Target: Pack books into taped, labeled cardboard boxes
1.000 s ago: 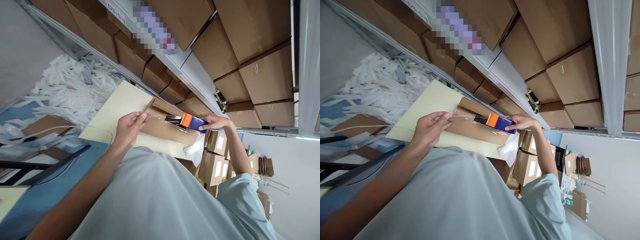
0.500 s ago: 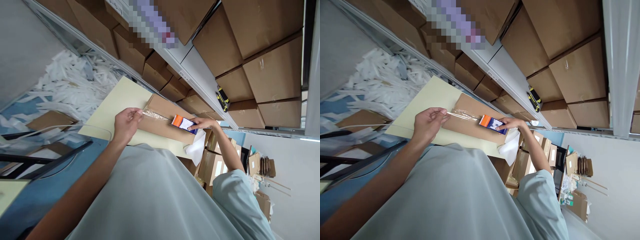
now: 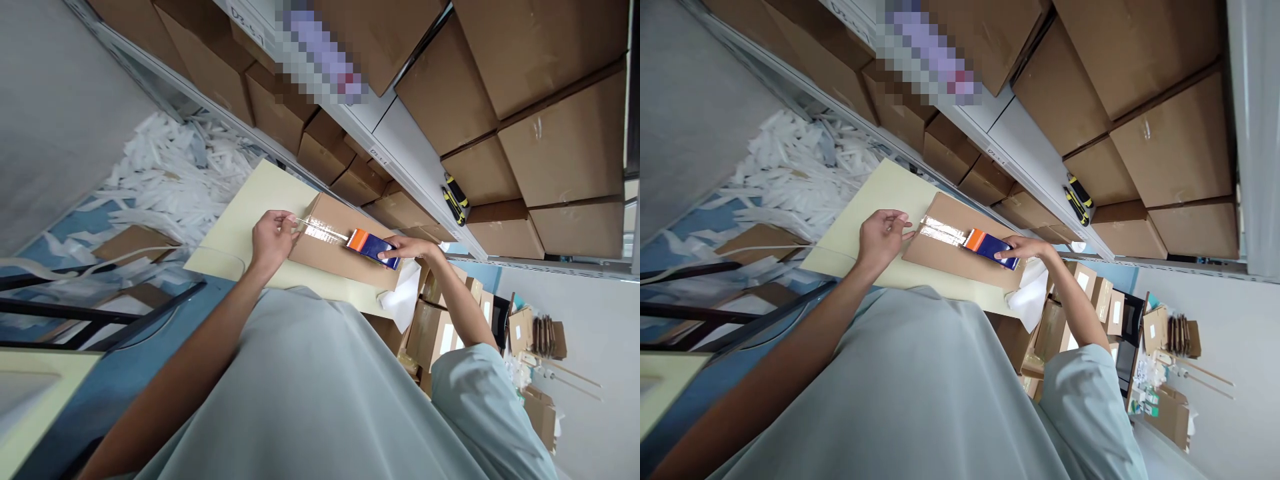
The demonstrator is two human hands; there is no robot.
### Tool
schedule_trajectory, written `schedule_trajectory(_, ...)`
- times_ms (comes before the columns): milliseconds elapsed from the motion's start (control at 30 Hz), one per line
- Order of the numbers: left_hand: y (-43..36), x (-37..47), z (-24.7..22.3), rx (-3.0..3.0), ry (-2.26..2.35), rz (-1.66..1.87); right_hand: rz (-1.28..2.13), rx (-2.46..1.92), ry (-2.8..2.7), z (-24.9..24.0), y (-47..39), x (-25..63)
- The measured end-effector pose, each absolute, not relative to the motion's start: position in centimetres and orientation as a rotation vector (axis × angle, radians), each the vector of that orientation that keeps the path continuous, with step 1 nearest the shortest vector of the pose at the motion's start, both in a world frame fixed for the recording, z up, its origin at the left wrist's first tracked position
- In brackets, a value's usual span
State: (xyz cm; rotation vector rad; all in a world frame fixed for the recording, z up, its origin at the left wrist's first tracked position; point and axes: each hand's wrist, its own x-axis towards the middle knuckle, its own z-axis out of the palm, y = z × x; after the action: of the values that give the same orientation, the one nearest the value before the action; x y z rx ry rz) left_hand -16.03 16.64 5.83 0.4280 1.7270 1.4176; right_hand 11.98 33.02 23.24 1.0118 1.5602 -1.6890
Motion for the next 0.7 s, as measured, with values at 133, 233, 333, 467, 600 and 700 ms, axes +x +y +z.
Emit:
schedule_trajectory(133,17.3,-16.9,5.7,0.326,1.661,1.423,-1.69,1.038,1.569,22.9,32.8,11.3)
schedule_trajectory(233,17.8,-17.4,4.7,0.205,1.64,1.38,-1.7,1.001,1.57,22.2,32.9,11.1)
schedule_trajectory(333,18.2,-17.1,3.6,0.102,1.63,1.281,-1.703,0.961,1.565,21.5,33.0,11.1)
schedule_trajectory(467,18.3,-16.2,3.0,0.271,1.739,1.09,-1.716,1.016,1.559,21.1,32.8,11.2)
schedule_trajectory(600,17.5,-16.6,4.1,0.603,1.993,1.035,-1.754,1.006,1.537,21.2,32.3,11.4)
schedule_trajectory(700,16.7,-16.8,5.7,0.819,2.04,1.145,-1.799,0.974,1.528,21.2,32.0,11.6)
